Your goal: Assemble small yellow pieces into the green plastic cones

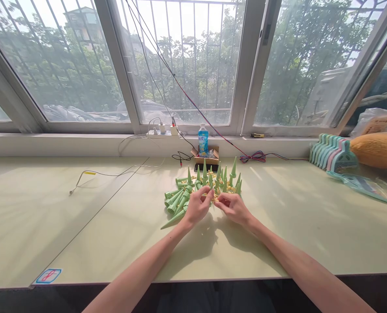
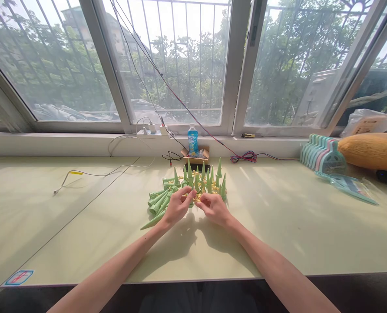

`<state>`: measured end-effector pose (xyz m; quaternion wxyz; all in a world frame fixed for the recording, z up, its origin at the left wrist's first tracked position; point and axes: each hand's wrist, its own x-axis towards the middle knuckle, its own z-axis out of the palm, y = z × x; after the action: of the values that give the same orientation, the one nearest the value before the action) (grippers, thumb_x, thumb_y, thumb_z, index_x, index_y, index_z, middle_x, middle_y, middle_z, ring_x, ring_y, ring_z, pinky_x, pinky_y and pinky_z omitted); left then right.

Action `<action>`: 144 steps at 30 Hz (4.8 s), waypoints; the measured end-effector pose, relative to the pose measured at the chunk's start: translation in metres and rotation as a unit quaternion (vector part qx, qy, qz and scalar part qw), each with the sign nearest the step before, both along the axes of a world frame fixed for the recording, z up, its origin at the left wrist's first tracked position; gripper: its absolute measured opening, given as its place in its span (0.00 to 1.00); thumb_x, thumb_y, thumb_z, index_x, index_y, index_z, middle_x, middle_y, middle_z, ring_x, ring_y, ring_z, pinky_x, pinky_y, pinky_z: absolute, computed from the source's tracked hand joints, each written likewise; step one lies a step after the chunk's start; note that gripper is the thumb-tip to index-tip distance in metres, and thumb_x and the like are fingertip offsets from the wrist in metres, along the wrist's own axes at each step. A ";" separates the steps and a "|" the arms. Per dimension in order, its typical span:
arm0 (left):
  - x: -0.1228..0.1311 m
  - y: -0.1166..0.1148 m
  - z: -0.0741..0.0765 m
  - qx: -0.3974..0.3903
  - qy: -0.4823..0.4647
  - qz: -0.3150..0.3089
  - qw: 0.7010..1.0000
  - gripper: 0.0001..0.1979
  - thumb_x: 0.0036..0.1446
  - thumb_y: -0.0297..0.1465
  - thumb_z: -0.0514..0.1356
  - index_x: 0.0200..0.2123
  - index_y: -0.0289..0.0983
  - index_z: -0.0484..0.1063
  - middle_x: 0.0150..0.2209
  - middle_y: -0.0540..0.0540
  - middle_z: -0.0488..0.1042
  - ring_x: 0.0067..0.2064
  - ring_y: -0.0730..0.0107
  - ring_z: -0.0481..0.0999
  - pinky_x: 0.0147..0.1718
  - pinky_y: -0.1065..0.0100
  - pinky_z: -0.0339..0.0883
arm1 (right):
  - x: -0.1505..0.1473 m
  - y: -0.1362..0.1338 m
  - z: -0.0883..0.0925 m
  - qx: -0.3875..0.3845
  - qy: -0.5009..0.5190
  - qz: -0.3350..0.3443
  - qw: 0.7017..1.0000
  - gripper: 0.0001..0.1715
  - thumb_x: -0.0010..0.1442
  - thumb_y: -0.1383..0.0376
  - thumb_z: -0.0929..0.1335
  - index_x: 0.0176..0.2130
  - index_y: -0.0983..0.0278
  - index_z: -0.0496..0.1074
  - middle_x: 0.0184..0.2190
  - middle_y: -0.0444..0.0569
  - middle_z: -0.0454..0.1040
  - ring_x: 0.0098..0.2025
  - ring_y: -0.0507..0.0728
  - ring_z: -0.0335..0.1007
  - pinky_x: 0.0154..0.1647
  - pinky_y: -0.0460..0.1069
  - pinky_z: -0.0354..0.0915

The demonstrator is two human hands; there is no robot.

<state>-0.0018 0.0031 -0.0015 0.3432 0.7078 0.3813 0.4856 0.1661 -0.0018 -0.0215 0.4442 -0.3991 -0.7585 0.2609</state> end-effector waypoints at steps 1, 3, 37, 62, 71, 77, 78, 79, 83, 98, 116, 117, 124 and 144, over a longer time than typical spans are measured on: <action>0.000 0.000 0.000 0.002 0.001 -0.001 1.000 0.17 0.63 0.42 0.55 0.30 0.35 0.66 0.27 0.51 0.66 0.20 0.81 0.55 0.18 0.73 0.45 | 0.000 0.000 0.000 0.000 -0.002 -0.001 1.000 0.17 0.61 0.59 0.66 0.24 0.64 0.64 0.20 0.43 0.65 0.23 0.49 0.53 0.23 0.46 0.51; 0.000 0.000 0.000 0.007 0.005 -0.001 1.000 0.17 0.63 0.42 0.55 0.30 0.35 0.66 0.27 0.51 0.65 0.20 0.81 0.55 0.18 0.74 0.44 | 0.000 0.000 0.000 -0.001 -0.003 -0.001 1.000 0.17 0.61 0.59 0.66 0.24 0.65 0.65 0.20 0.43 0.65 0.22 0.49 0.53 0.24 0.46 0.51; 0.001 0.003 -0.006 -0.069 -0.050 -0.070 0.994 0.17 0.65 0.44 0.51 0.36 0.36 0.66 0.25 0.51 0.70 0.17 0.78 0.66 0.16 0.74 0.58 | -0.012 -0.009 -0.007 0.172 -0.029 -0.068 0.982 0.03 0.57 0.67 0.68 0.33 0.62 0.68 0.26 0.41 0.66 0.20 0.47 0.54 0.23 0.45 0.57; 0.005 0.000 -0.007 -0.123 -0.075 -0.074 0.987 0.18 0.61 0.46 0.55 0.32 0.36 0.66 0.21 0.52 0.69 0.16 0.76 0.66 0.14 0.74 0.54 | -0.014 -0.009 -0.011 0.148 -0.031 -0.040 0.988 0.04 0.56 0.68 0.66 0.30 0.62 0.64 0.24 0.41 0.64 0.22 0.49 0.57 0.24 0.45 0.58; 0.004 0.000 -0.006 -0.123 -0.076 -0.078 0.986 0.18 0.62 0.46 0.55 0.33 0.36 0.67 0.21 0.52 0.68 0.17 0.77 0.66 0.14 0.74 0.55 | -0.014 -0.009 -0.012 0.138 -0.036 -0.047 0.989 0.04 0.56 0.68 0.67 0.31 0.62 0.65 0.25 0.42 0.65 0.23 0.49 0.57 0.24 0.45 0.58; 0.005 -0.001 -0.004 -0.128 -0.088 -0.081 0.985 0.18 0.61 0.46 0.56 0.30 0.37 0.63 0.21 0.54 0.67 0.16 0.78 0.66 0.13 0.75 0.55 | -0.014 -0.009 -0.012 0.131 -0.022 -0.057 0.990 0.05 0.59 0.64 0.67 0.31 0.62 0.66 0.23 0.41 0.66 0.21 0.49 0.57 0.23 0.46 0.57; 0.006 -0.001 -0.004 -0.129 -0.091 -0.080 0.984 0.19 0.60 0.46 0.57 0.28 0.37 0.61 0.21 0.54 0.66 0.17 0.78 0.66 0.13 0.75 0.55 | -0.014 -0.009 -0.012 0.126 -0.017 -0.056 0.990 0.06 0.59 0.63 0.67 0.31 0.62 0.66 0.22 0.41 0.66 0.21 0.49 0.57 0.23 0.46 0.57; 0.006 -0.001 -0.003 -0.131 -0.095 -0.078 0.984 0.19 0.59 0.46 0.58 0.27 0.37 0.60 0.21 0.54 0.66 0.17 0.78 0.66 0.13 0.75 0.55 | -0.013 -0.009 -0.011 0.122 -0.014 -0.056 0.991 0.08 0.59 0.62 0.67 0.30 0.62 0.65 0.22 0.41 0.65 0.21 0.49 0.57 0.23 0.46 0.56; 0.007 -0.002 -0.002 -0.139 -0.105 -0.076 0.982 0.20 0.57 0.46 0.60 0.27 0.37 0.60 0.23 0.53 0.68 0.17 0.78 0.66 0.13 0.75 0.56 | -0.013 -0.010 -0.011 0.126 -0.010 -0.059 0.990 0.13 0.60 0.59 0.67 0.28 0.61 0.63 0.20 0.40 0.62 0.21 0.50 0.55 0.22 0.46 0.56; 0.009 -0.005 -0.002 -0.160 -0.125 -0.078 0.976 0.21 0.57 0.46 0.61 0.27 0.37 0.58 0.22 0.55 0.65 0.15 0.83 0.59 0.12 0.76 0.51 | -0.014 -0.009 -0.014 0.180 -0.026 -0.073 0.981 0.21 0.62 0.58 0.65 0.23 0.61 0.55 0.17 0.39 0.60 0.19 0.49 0.54 0.21 0.46 0.54; 0.009 -0.003 -0.009 -0.151 -0.136 -0.083 0.976 0.22 0.57 0.46 0.60 0.26 0.38 0.54 0.22 0.56 0.64 0.16 0.85 0.57 0.13 0.77 0.49 | -0.015 -0.008 -0.016 0.215 -0.039 -0.087 0.972 0.21 0.62 0.59 0.65 0.22 0.61 0.54 0.17 0.39 0.59 0.19 0.48 0.53 0.21 0.45 0.53; 0.009 -0.003 -0.009 -0.149 -0.135 -0.082 0.976 0.22 0.58 0.46 0.60 0.26 0.37 0.54 0.23 0.55 0.64 0.16 0.85 0.57 0.13 0.77 0.49 | -0.015 -0.008 -0.016 0.219 -0.038 -0.087 0.971 0.21 0.62 0.60 0.65 0.23 0.61 0.54 0.17 0.39 0.59 0.19 0.48 0.53 0.21 0.45 0.53; 0.009 -0.002 -0.007 -0.147 -0.125 -0.070 0.979 0.21 0.58 0.45 0.59 0.26 0.37 0.58 0.24 0.54 0.67 0.16 0.84 0.59 0.13 0.77 0.50 | -0.015 -0.008 -0.015 0.250 -0.037 -0.087 0.964 0.20 0.63 0.60 0.65 0.23 0.61 0.56 0.17 0.38 0.59 0.19 0.47 0.52 0.21 0.44 0.53; 0.007 0.005 -0.016 -0.113 -0.086 -0.037 0.989 0.21 0.60 0.45 0.58 0.25 0.37 0.56 0.21 0.56 0.61 0.18 0.81 0.59 0.17 0.75 0.52 | -0.015 -0.008 -0.015 0.219 -0.050 -0.057 0.973 0.15 0.60 0.67 0.65 0.24 0.62 0.57 0.19 0.38 0.58 0.21 0.48 0.52 0.23 0.44 0.53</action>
<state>0.0056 0.0078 -0.0176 0.4704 0.6332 0.3765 0.4858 0.1514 -0.0096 -0.0368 0.4966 -0.3474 -0.7943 0.0423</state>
